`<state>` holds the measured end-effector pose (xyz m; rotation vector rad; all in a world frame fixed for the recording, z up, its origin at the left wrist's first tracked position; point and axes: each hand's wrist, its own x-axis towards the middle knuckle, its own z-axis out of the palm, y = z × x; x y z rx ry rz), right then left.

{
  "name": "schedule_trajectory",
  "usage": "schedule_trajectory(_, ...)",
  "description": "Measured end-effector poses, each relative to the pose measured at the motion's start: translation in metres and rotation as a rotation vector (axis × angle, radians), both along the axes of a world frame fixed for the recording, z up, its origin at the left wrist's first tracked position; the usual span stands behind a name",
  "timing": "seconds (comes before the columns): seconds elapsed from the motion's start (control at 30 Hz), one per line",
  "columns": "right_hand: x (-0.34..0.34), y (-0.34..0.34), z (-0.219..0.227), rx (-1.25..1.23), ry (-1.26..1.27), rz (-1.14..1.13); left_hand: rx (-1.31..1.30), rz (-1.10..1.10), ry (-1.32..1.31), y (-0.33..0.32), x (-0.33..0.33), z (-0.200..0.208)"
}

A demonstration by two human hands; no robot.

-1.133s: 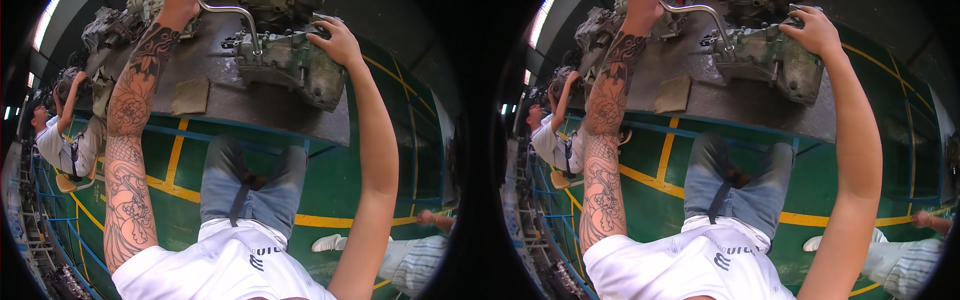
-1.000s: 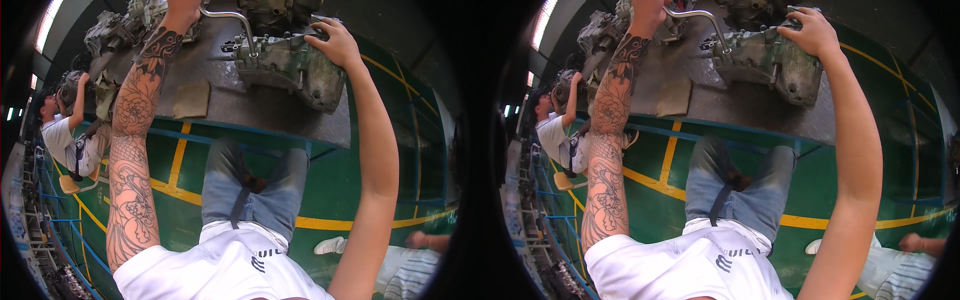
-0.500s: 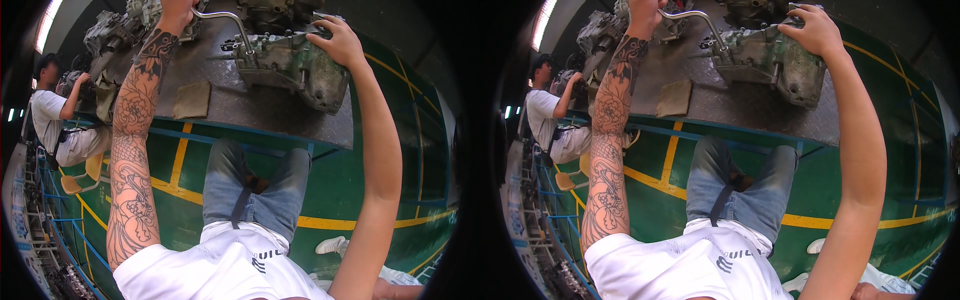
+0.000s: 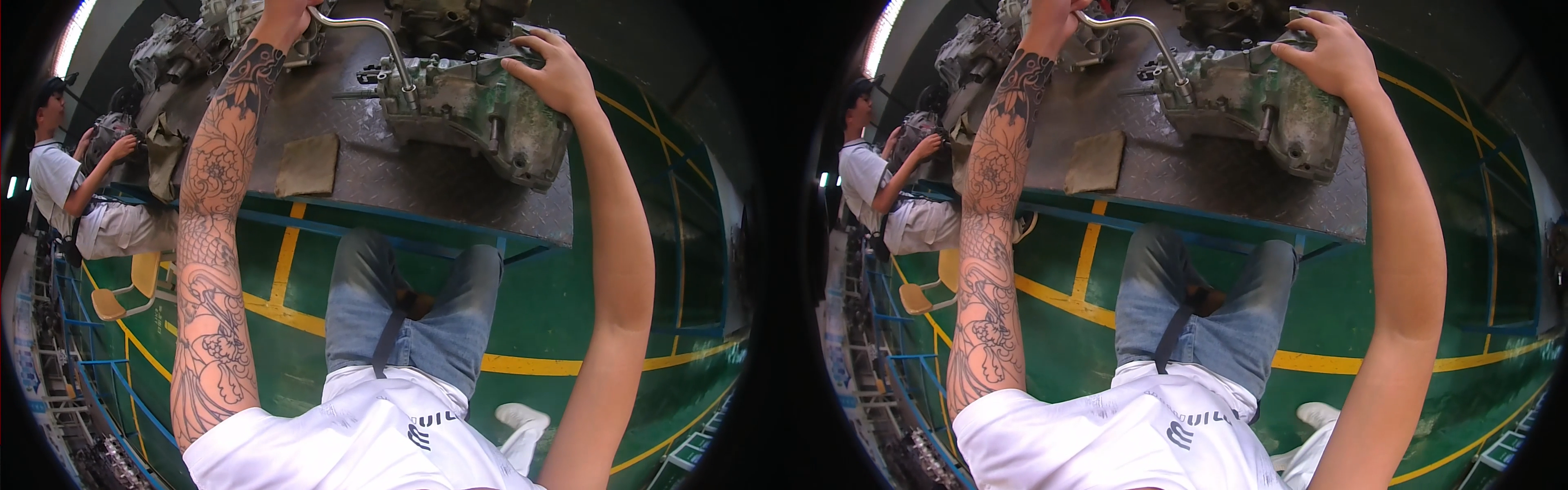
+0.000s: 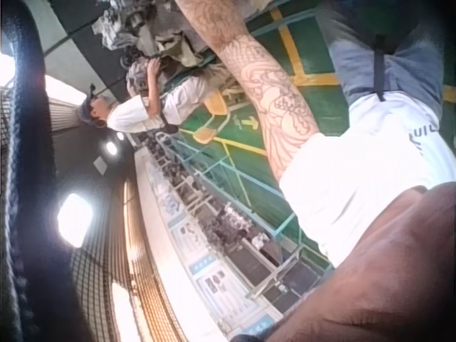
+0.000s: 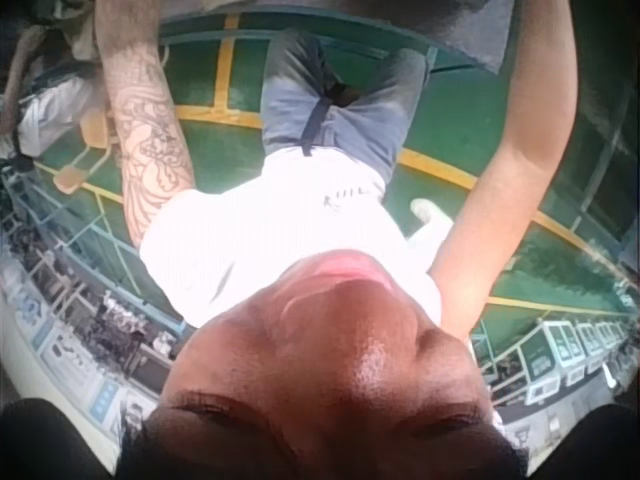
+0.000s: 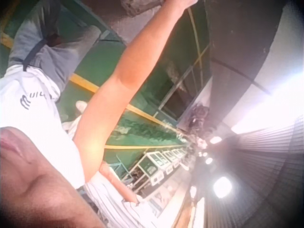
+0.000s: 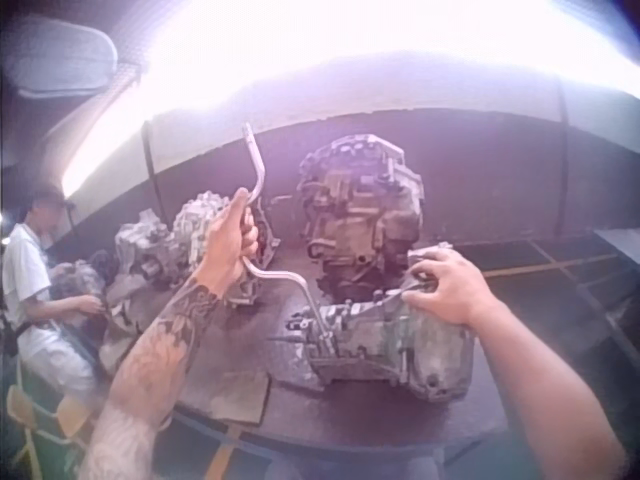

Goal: The person wipes the exterior of a gearbox with a cloth, then uses a speed handle with a socket to unscrew and remove bolts from the housing. After removing the bolts, the person lifts the upper section of the housing away to reveal the internal gear assembly.

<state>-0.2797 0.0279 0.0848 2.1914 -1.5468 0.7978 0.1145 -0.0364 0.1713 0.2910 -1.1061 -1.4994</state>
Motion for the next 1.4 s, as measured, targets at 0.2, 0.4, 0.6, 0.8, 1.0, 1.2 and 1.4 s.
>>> schedule_trajectory(0.2, 0.0, -0.001, -0.001, -0.016, -0.001, 0.0, -0.326, 0.303, -0.284, -0.031, -0.006, -0.008)
schedule_trajectory(0.4, 0.0, 0.001, 0.001, -0.005, -0.006, 0.004, -0.029, -0.366, -0.024, -0.008, 0.005, -0.003)
schedule_trajectory(0.6, 0.0, 0.0, 0.0, 0.025, -0.024, -0.002, -0.063, -0.595, -0.108, 0.052, -0.025, 0.004)
schedule_trajectory(0.8, 0.0, 0.0, 0.0, 0.008, -0.031, -0.006, -0.194, -0.379, -0.112, 0.039, -0.108, 0.002)
schedule_trajectory(1.0, 0.003, 0.007, 0.005, 0.029, -0.036, 0.004, -0.141, 0.197, -0.29, -0.01, -0.1, -0.011)
schedule_trajectory(1.2, 0.003, 0.006, 0.004, 0.03, -0.064, 0.015, -0.096, 0.538, -0.403, 0.017, -0.016, -0.034)
schedule_trajectory(1.4, 0.004, 0.004, 0.001, 0.062, -0.05, -0.045, -0.357, 0.341, -0.392, 0.059, -0.068, -0.036)
